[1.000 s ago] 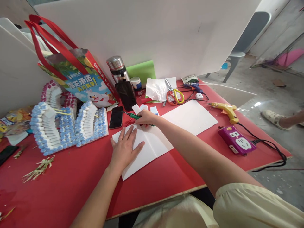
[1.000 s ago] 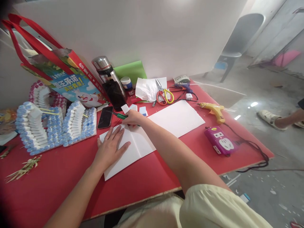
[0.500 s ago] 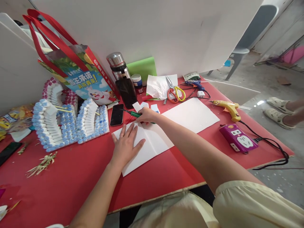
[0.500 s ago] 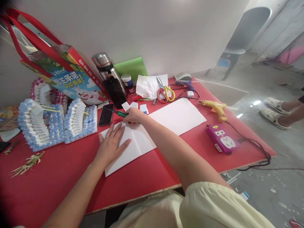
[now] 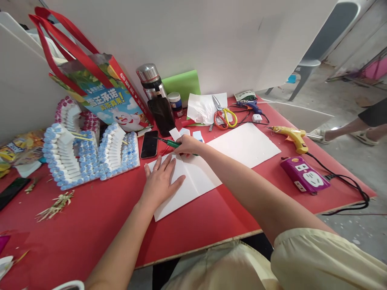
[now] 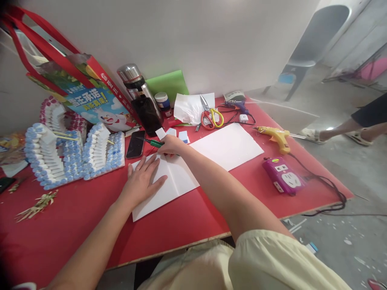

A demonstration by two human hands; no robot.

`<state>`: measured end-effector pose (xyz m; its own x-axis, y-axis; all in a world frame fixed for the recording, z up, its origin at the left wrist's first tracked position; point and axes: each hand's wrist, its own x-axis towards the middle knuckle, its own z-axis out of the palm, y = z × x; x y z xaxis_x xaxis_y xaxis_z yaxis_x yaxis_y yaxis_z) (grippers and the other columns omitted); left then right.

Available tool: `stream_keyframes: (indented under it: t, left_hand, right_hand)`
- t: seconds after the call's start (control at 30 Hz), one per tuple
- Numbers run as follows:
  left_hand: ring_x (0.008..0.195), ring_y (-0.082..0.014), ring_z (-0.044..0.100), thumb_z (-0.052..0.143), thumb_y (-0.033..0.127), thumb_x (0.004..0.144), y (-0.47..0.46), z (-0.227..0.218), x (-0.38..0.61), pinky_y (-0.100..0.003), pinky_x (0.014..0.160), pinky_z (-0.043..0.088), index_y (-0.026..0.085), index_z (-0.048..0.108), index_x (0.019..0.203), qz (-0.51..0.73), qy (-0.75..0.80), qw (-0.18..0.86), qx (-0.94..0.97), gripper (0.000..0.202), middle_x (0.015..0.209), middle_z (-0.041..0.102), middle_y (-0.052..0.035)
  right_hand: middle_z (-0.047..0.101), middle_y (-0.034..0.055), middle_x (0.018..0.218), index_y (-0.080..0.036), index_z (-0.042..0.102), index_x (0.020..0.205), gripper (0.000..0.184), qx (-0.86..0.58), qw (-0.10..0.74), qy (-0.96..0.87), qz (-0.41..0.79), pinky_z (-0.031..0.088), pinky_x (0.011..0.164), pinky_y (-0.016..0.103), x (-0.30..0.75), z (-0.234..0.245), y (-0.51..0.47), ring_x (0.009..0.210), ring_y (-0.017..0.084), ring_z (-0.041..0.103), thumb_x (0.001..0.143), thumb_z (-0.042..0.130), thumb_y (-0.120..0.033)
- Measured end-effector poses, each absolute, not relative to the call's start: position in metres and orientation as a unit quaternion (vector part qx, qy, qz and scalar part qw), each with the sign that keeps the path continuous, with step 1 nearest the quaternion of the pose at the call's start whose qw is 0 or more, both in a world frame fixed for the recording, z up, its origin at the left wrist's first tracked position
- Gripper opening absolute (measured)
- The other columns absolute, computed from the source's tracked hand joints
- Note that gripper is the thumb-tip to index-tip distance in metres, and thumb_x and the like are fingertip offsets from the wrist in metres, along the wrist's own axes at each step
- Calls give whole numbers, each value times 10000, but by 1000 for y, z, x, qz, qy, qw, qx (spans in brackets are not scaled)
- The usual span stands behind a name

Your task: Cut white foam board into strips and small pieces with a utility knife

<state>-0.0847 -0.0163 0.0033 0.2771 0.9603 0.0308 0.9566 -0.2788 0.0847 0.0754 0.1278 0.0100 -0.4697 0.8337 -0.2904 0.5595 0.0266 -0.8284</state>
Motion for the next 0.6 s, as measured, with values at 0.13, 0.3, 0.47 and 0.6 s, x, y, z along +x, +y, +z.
stream_keyframes:
  t: [0.13,0.3,0.47,0.6]
  left_hand:
    - [1439,-344,375,416,609,959,-8,8,-81,-575,1192,260,159,504,1397,52,567,4,822,634,1541,440,-160]
    - [1289,-348,505,393,617,965,1,4,-72,-482,1096,403,115,570,1275,81,563,-23,822,617,1343,571,-197]
    - [1286,-359,490,407,621,954,2,-2,-70,-490,1099,378,123,469,1414,93,571,-46,814,680,1343,553,-186]
    - [1325,-357,460,419,647,941,4,-1,-76,-491,1121,361,133,472,1427,93,569,-28,817,709,1410,514,-184]
  right_hand:
    - [562,-40,534,-199,587,669,155,-498,139,-699,494,490,429,192,74,7,129,461,106,543,648,739,-220]
    - [580,-41,551,-206,577,668,142,-494,138,-700,497,498,435,194,74,6,130,474,114,571,656,718,-212]
    - [584,-37,558,-197,594,673,152,-497,131,-705,488,491,450,178,74,7,131,495,112,583,640,742,-206]
    - [589,-33,568,-195,604,684,138,-497,130,-710,482,491,448,188,75,8,130,498,120,584,638,732,-220]
